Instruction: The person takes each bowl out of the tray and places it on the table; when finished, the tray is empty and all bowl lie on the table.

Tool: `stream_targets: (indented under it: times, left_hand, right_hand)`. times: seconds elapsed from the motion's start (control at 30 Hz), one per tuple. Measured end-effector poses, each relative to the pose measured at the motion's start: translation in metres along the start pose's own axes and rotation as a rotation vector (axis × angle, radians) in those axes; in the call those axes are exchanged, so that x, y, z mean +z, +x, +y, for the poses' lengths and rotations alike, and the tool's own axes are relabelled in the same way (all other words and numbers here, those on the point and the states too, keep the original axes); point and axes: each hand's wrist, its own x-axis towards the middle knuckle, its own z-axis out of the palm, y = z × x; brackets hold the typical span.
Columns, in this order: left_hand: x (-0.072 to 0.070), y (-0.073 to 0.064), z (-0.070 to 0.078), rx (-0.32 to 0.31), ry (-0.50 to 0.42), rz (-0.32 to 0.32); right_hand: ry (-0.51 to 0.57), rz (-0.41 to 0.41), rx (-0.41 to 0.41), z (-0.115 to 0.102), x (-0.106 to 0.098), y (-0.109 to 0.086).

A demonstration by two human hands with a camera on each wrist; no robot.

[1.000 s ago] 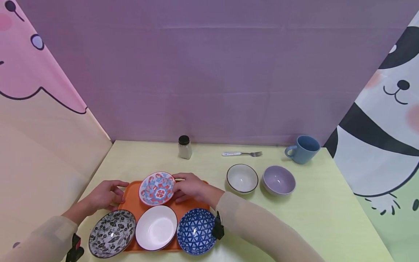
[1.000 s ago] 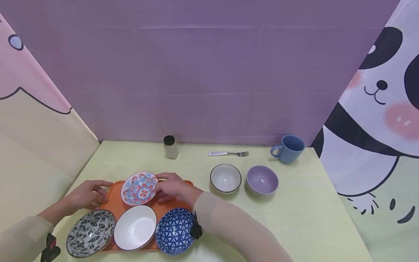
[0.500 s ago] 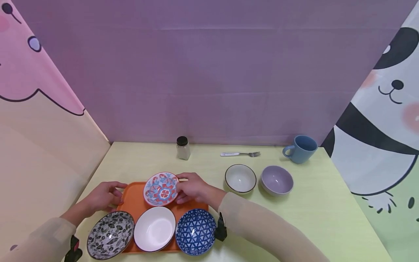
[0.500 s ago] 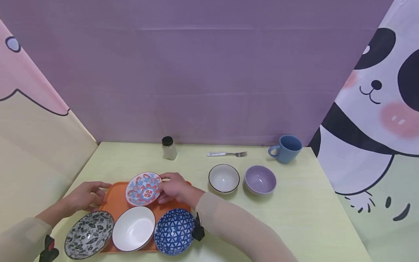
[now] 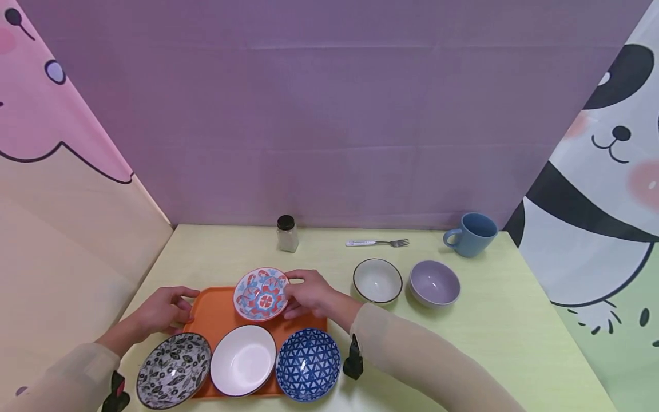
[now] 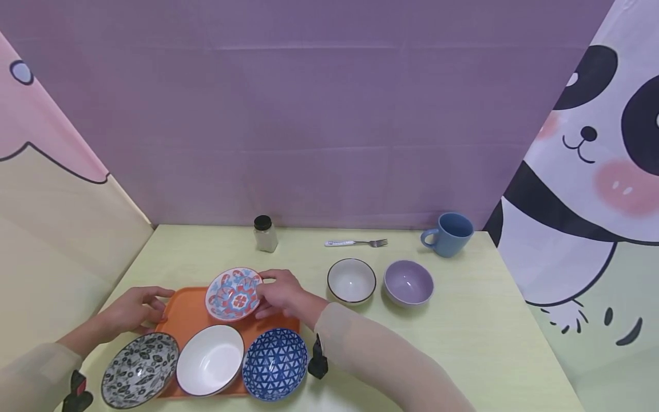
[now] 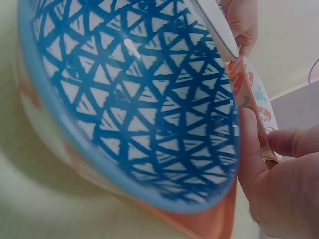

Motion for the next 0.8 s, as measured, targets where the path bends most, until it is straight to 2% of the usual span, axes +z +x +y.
stream_targets:
  times: [0.4,0.8]
  left_hand:
    - [-0.001,0.0,0.003,-0.009,0.0,-0.008]
    - [0.001,-0.002,0.006,-0.007,-0.002,0.001]
  right_hand:
    - [-0.001,-0.012,-0.022,-0.016,-0.024,-0.017]
    - [0.033,-0.004,-0.048,-0.02,-0.06,-0.037]
